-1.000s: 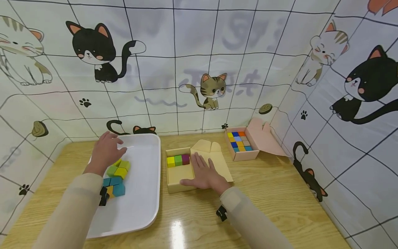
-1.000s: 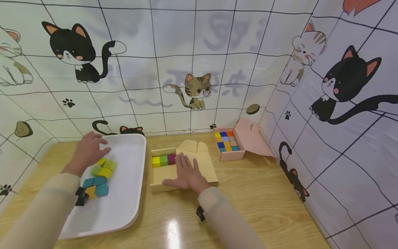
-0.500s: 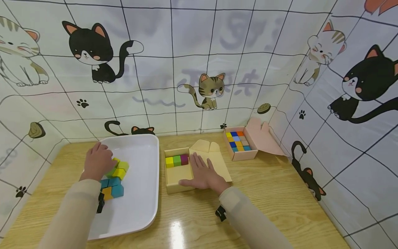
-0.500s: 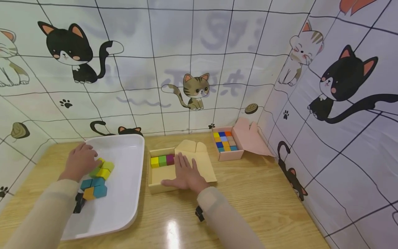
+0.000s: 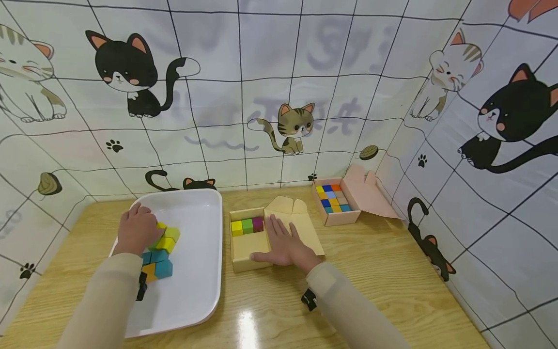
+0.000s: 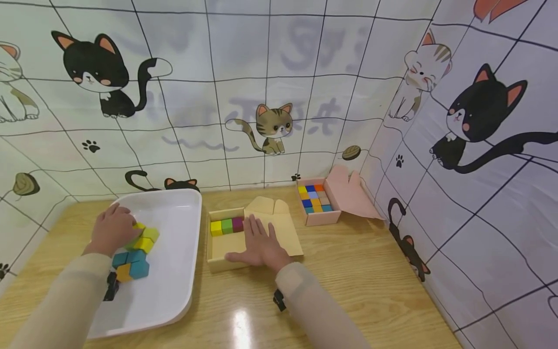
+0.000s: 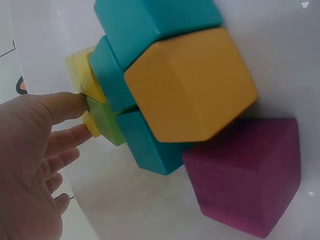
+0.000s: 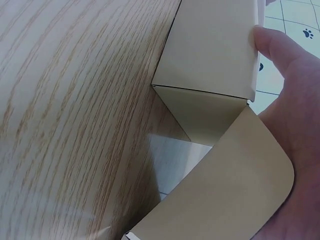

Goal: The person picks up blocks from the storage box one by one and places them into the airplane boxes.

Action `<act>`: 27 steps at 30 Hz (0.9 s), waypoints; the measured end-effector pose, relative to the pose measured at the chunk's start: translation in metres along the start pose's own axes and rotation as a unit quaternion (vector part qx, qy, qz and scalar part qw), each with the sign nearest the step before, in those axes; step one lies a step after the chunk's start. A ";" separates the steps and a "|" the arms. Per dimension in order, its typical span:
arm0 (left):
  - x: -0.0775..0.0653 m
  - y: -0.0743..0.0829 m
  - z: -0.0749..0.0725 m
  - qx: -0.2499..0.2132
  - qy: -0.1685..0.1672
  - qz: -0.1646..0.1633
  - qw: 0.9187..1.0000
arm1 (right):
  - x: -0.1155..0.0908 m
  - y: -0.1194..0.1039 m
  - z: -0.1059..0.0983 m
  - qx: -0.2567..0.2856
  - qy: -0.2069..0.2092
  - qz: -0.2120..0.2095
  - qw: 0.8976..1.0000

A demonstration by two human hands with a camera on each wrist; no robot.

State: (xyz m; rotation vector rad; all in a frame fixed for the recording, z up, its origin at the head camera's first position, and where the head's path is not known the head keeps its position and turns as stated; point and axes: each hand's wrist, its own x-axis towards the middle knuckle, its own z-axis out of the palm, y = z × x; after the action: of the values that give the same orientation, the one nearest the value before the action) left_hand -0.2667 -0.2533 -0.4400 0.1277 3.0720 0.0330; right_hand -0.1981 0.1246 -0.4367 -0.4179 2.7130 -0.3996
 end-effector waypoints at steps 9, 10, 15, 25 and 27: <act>-0.002 -0.002 -0.004 0.002 0.031 0.007 0.999 | 0.000 0.000 0.001 0.000 0.001 0.001 1.000; -0.002 -0.002 -0.006 -0.003 0.041 0.007 0.999 | 0.000 0.000 0.001 0.000 0.001 0.002 1.000; -0.003 0.005 -0.021 -0.042 0.105 0.009 0.994 | -0.001 0.000 0.000 -0.002 0.001 0.004 1.000; -0.003 0.039 -0.058 -0.082 0.163 0.067 0.981 | -0.002 -0.002 -0.002 0.004 0.000 0.006 1.000; -0.003 0.048 -0.062 -0.089 0.167 0.084 0.978 | -0.002 -0.002 -0.002 0.004 -0.001 0.007 1.000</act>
State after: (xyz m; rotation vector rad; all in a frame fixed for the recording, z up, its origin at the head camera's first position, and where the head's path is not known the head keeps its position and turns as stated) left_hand -0.2636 -0.2071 -0.3771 0.4114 3.3596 0.3733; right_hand -0.1968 0.1235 -0.4338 -0.3969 2.7096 -0.4050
